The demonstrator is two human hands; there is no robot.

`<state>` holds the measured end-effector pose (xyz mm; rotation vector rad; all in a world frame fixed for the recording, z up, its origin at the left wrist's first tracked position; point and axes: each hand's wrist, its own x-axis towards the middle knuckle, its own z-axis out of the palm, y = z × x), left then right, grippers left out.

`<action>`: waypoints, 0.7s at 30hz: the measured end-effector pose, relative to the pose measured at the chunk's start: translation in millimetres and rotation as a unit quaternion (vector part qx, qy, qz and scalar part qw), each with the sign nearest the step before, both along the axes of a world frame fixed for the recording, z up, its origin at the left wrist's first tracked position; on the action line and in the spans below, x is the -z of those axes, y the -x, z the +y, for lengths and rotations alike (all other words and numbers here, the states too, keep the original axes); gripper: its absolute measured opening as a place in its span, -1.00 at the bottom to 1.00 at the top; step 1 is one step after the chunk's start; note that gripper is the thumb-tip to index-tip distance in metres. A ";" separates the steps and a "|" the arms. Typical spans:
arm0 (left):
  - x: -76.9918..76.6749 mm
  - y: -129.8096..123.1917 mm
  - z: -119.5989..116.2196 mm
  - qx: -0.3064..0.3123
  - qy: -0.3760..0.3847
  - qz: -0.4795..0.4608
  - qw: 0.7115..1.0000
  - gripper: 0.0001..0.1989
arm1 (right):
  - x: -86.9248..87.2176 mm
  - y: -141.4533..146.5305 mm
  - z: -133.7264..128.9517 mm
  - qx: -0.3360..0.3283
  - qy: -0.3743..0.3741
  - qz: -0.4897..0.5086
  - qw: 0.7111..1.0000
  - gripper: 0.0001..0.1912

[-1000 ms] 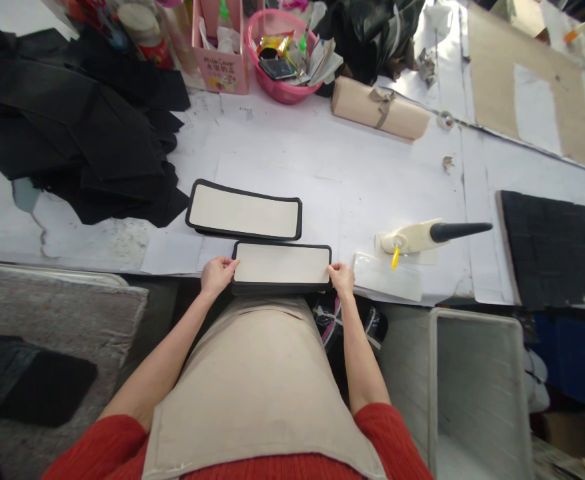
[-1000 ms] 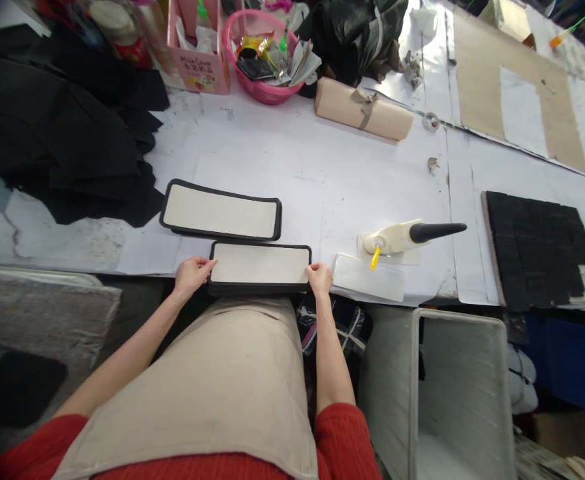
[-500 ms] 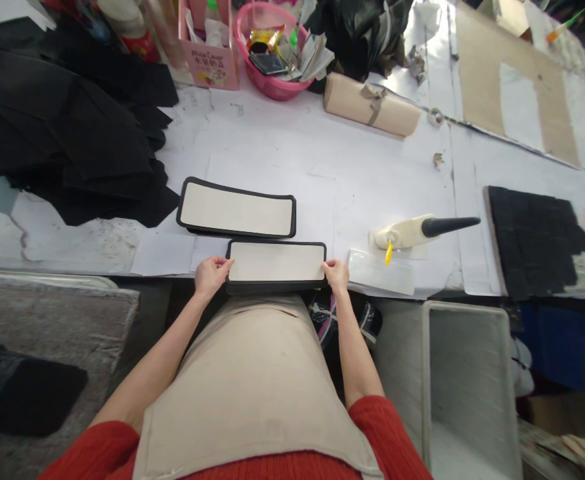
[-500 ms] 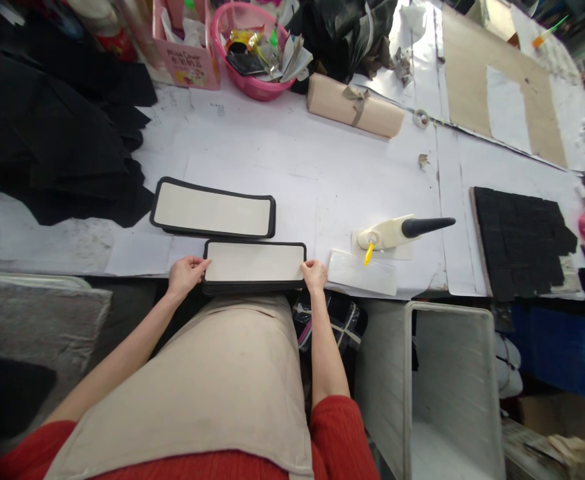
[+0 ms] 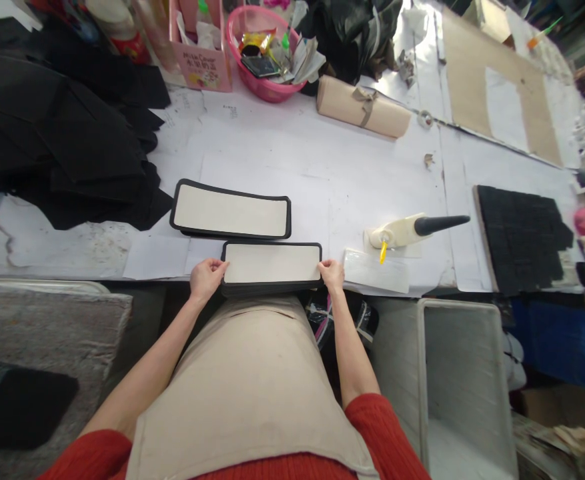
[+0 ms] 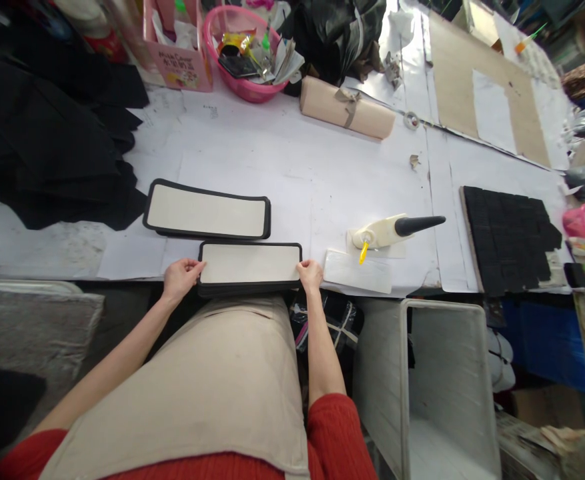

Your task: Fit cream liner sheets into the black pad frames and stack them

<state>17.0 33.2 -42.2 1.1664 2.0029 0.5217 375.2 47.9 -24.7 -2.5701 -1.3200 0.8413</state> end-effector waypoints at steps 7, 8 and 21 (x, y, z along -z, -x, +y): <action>1.1 0.2 -0.4 0.007 -0.009 0.015 1.000 -0.64 | 1.8 -2.0 0.7 0.001 0.005 0.005 1.000 -0.81; 1.3 0.2 -0.5 0.006 -0.010 0.014 1.000 -0.64 | 2.0 -2.4 0.7 0.001 0.005 0.005 1.000 -0.81; -6.2 -0.4 0.9 -0.008 -0.008 -0.048 0.999 -0.65 | 3.5 6.4 -2.7 0.023 -0.020 -0.027 0.999 -0.85</action>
